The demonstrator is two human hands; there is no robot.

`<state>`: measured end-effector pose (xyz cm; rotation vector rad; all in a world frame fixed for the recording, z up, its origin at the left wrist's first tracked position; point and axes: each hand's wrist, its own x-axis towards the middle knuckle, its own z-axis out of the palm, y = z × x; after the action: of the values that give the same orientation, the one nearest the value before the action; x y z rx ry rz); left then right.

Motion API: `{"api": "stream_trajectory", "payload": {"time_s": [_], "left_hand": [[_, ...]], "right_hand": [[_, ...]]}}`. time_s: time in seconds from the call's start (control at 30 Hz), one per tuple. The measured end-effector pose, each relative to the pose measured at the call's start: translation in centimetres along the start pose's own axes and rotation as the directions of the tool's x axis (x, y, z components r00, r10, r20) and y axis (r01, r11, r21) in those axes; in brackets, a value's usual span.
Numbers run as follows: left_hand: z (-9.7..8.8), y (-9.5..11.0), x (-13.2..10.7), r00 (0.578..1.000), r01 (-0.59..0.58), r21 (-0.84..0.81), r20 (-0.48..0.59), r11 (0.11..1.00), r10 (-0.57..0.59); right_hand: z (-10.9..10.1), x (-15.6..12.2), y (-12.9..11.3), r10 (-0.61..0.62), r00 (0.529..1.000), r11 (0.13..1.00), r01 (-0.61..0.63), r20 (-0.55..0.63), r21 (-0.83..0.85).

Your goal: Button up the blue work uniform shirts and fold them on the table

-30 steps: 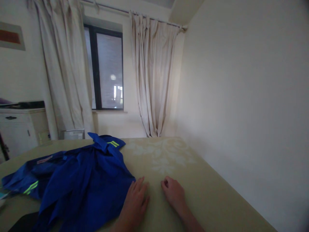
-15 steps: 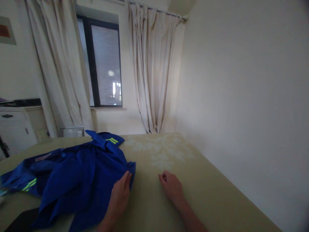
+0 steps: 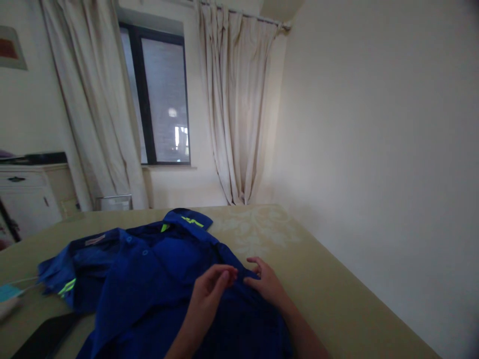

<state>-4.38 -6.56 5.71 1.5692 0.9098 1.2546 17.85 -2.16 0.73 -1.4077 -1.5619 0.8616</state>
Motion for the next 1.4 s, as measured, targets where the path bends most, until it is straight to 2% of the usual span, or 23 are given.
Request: {"api": "stream_trajectory", "payload": {"time_s": [0.07, 0.13, 0.2, 0.27, 0.3, 0.37, 0.47, 0.57, 0.67, 0.7, 0.73, 0.83, 0.9, 0.93, 1.0, 1.03, 1.07, 1.1, 1.17, 1.2, 1.23, 1.3, 1.4], "left_hand": [[-2.8, 0.0, 0.9, 0.943, -0.016, 0.244, -0.318, 0.97, 0.095], [-5.5, 0.2, 1.1, 0.822, 0.091, 0.543, -0.514, 0.834, 0.245], [-7.4, 0.5, 0.5, 0.741, 0.296, 0.705, -0.595, 0.644, 0.312], [-8.4, 0.5, -0.7, 0.701, 0.482, 0.73, -0.653, 0.484, 0.287], [-8.6, 0.3, -1.5, 0.688, 0.549, 0.723, -0.676, 0.42, 0.264], [-9.0, -0.7, -3.2, 0.69, 0.626, 0.718, -0.692, 0.305, 0.213], [-10.2, -2.7, -4.9, 0.802, 0.575, 0.802, -0.592, 0.163, 0.081], [-11.8, -3.0, -4.6, 0.883, 0.457, 0.871, -0.469, 0.179, 0.03], [-11.8, -0.7, -2.5, 0.828, 0.422, 0.824, -0.52, 0.378, 0.209], [-11.2, 0.5, -1.8, 0.813, 0.357, 0.8, -0.52, 0.483, 0.261], [-10.2, 1.7, -1.3, 0.833, 0.237, 0.772, -0.474, 0.589, 0.285], [-6.1, 5.5, -1.9, 0.966, -0.055, 0.624, -0.164, 0.78, 0.199], [-3.6, 7.8, -3.9, 0.994, -0.076, 0.559, 0.107, 0.826, 0.019], [-2.8, 8.7, -4.9, 0.949, -0.084, 0.548, 0.299, 0.832, -0.101], [-2.0, 9.8, -6.5, 0.731, -0.09, 0.534, 0.608, 0.841, -0.308], [-2.0, 9.8, -6.8, 0.642, -0.085, 0.528, 0.678, 0.845, -0.358], [-2.0, 9.4, -6.7, 0.62, -0.073, 0.523, 0.691, 0.849, -0.372], [-2.0, 8.5, -6.3, 0.672, -0.063, 0.523, 0.652, 0.85, -0.351], [-2.0, 5.6, -4.9, 0.877, -0.054, 0.563, 0.421, 0.825, -0.23], [-1.9, 3.7, -4.1, 0.956, -0.058, 0.616, 0.261, 0.785, -0.134], [-1.7, 1.8, -3.5, 0.992, -0.038, 0.699, 0.112, 0.714, -0.057], [-1.3, -1.8, -3.1, 0.998, 0.058, 0.832, -0.07, 0.551, 0.002], [-0.9, -4.8, -4.0, 0.998, 0.033, 0.923, -0.007, 0.383, -0.07]], "right_hand": [[-0.5, 0.4, 0.1, -0.027, 0.995, 0.998, 0.031, -0.097, 0.047], [-2.2, 1.1, 0.6, 0.037, 0.944, 0.989, 0.014, -0.328, 0.15], [-4.4, 1.5, 1.4, 0.174, 0.785, 0.976, -0.058, -0.594, 0.209], [-6.6, 1.3, 2.4, 0.265, 0.607, 0.964, -0.169, -0.75, 0.204], [-7.4, 1.1, 2.9, 0.279, 0.551, 0.958, -0.214, -0.786, 0.19], [-8.1, 0.5, 3.4, 0.268, 0.523, 0.954, -0.262, -0.809, 0.146], [-7.1, 0.0, 3.2, 0.169, 0.602, 0.969, -0.247, -0.78, 0.02], [-5.3, -0.1, 2.2, 0.044, 0.734, 0.978, -0.171, -0.678, -0.122], [-4.9, -0.6, 1.5, -0.014, 0.819, 0.969, -0.13, -0.574, -0.208], [-5.4, -0.9, 1.5, -0.02, 0.834, 0.965, -0.127, -0.551, -0.228], [-6.2, -1.5, 1.6, -0.024, 0.842, 0.96, -0.131, -0.539, -0.246], [-10.3, -3.9, 3.0, -0.016, 0.814, 0.936, -0.193, -0.58, -0.296], [-13.6, -6.0, 4.5, -0.019, 0.763, 0.875, -0.299, -0.646, -0.38], [-15.1, -7.1, 5.3, -0.028, 0.752, 0.826, -0.354, -0.658, -0.439], [-17.5, -9.0, 6.3, -0.025, 0.788, 0.713, -0.418, -0.616, -0.563], [-18.3, -9.7, 6.4, -0.022, 0.814, 0.655, -0.427, -0.58, -0.623], [-18.9, -10.3, 6.2, -0.029, 0.836, 0.595, -0.426, -0.548, -0.682], [-19.1, -10.6, 5.6, -0.055, 0.847, 0.535, -0.422, -0.529, -0.732], [-18.7, -10.4, 3.6, -0.164, 0.851, 0.445, -0.388, -0.499, -0.807], [-18.1, -10.0, 2.4, -0.223, 0.852, 0.427, -0.351, -0.473, -0.834], [-17.3, -9.4, 1.1, -0.269, 0.865, 0.432, -0.284, -0.422, -0.856], [-14.9, -7.8, -1.3, -0.293, 0.919, 0.48, -0.098, -0.264, -0.872], [-10.2, -5.3, -3.8, -0.286, 0.956, 0.545, 0.113, -0.057, -0.831]]}}
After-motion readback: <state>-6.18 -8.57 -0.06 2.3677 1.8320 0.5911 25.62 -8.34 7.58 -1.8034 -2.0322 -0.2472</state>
